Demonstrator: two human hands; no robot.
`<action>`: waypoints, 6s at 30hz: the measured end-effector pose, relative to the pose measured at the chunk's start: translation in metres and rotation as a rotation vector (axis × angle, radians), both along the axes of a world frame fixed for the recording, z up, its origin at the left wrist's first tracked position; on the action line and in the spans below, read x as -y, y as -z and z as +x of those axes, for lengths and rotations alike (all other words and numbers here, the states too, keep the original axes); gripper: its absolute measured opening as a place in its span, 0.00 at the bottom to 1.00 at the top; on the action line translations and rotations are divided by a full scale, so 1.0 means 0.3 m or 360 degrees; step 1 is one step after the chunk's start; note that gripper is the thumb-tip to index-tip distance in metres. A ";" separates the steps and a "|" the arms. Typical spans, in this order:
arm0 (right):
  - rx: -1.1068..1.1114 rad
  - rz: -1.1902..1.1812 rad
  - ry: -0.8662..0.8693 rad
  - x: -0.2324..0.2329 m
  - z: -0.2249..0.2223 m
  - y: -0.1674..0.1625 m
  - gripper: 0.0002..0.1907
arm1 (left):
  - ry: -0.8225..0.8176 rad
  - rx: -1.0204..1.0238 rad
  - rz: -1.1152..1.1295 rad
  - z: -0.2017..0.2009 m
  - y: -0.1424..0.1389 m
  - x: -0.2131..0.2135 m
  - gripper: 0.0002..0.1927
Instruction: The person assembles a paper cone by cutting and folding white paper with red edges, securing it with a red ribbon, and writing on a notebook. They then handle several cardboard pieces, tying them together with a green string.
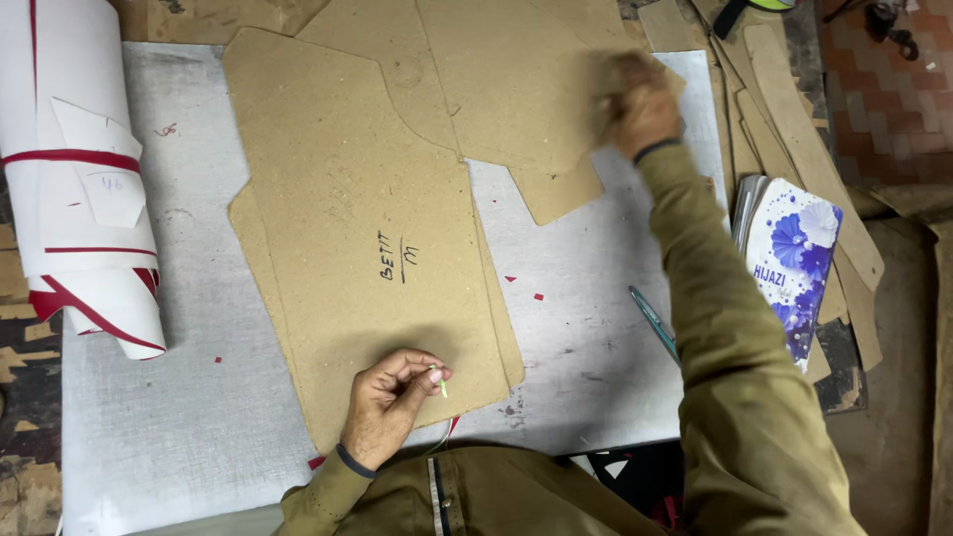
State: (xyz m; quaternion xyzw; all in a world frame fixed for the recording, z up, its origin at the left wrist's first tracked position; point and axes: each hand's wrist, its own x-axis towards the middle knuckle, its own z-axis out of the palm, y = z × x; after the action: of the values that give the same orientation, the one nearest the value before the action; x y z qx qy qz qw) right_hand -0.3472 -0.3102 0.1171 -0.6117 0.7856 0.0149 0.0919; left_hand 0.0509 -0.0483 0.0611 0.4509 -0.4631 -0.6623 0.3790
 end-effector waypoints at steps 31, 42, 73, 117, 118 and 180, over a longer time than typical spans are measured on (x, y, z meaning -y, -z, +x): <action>0.2706 -0.0110 0.0231 -0.922 0.821 0.167 0.33 | -0.0251 -0.0663 0.0141 0.088 0.159 -0.059 0.09; 0.2350 -0.0426 -0.0049 -0.990 0.819 0.150 0.15 | 0.0025 -0.0703 0.0006 0.117 0.188 -0.058 0.09; 0.1435 -0.0553 -0.1185 -0.970 0.750 -0.015 0.08 | 0.0196 0.0453 -0.0493 0.138 -0.102 -0.093 0.34; 0.0082 -0.1592 -0.0681 -0.746 0.507 -0.123 0.16 | -0.0289 -0.0100 -0.0081 0.055 0.039 -0.071 0.14; 0.0027 -0.1488 -0.0695 -0.801 0.582 -0.112 0.28 | -0.0296 -0.0200 -0.0097 0.050 0.061 -0.063 0.17; 0.1384 -0.0534 -0.1152 -0.952 0.757 -0.114 0.04 | -0.0455 0.1609 -0.1026 0.416 0.259 -0.194 0.35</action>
State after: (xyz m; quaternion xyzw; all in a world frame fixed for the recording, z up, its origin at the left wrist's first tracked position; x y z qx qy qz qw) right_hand -0.1202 -0.0246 0.1512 -0.7969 0.4087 -0.3314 0.2967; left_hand 0.1757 0.0099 -0.0165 0.6294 -0.6974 -0.1358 0.3148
